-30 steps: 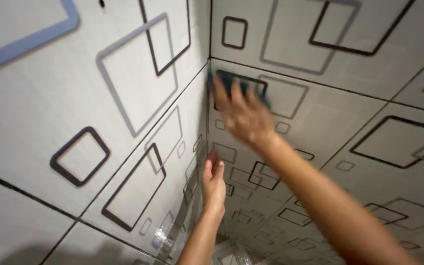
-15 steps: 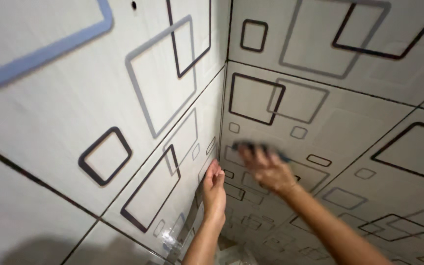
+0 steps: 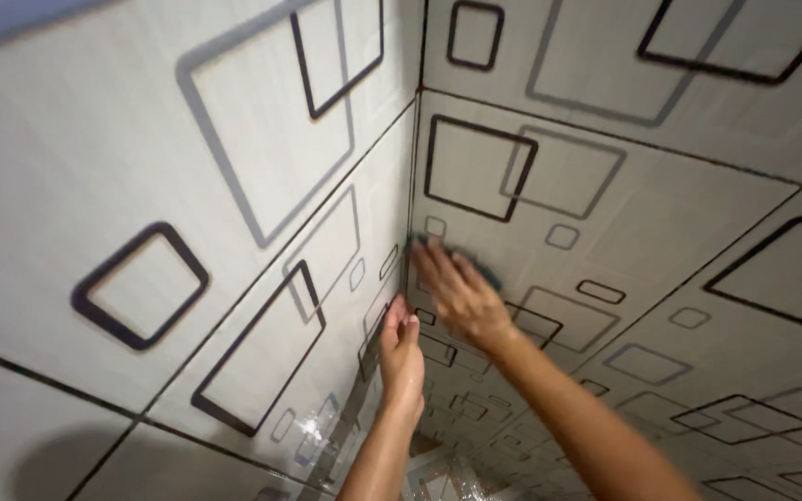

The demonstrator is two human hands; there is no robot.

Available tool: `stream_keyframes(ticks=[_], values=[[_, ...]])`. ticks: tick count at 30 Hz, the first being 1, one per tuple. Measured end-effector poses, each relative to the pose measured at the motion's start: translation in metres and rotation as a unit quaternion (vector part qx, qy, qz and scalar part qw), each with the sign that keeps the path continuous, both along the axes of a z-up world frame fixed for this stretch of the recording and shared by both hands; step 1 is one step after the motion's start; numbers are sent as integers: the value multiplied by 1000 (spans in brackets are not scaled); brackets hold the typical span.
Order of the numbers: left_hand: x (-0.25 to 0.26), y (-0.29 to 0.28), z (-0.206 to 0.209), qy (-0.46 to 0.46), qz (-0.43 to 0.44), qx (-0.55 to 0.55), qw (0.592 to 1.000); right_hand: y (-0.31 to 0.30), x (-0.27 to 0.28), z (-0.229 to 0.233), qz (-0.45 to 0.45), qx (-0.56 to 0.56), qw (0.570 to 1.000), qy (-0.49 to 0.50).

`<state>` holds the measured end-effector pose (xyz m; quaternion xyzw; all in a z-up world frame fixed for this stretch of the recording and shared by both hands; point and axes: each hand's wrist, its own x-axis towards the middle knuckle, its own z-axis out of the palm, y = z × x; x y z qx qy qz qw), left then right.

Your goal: The person prepares soapy water in a basin using detergent and a scoop, then scrubs the bathroom wall tiles with a cloth, repeatedly dipping the cloth back into the basin.

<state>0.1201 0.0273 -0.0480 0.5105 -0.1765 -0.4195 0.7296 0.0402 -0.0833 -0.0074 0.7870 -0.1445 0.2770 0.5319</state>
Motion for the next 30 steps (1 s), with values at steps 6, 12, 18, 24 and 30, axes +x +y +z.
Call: stream_keyframes(ticks=[6,12,18,24,30], values=[[-4,2,-20,0,-17,8,1000,11,-71,-109,-43,140,956,253],[-3,3,-27,7,-11,-14,1000,-1,-142,-43,-225,-147,957,113],[-19,-7,-23,-11,-22,-28,999,-7,-131,133,-34,-6,963,-268],[-28,-14,-10,-6,-18,-45,999,0,-63,90,-30,11,992,-123],[-24,-5,-10,-10,-26,-29,999,15,-113,-45,-84,95,959,252]])
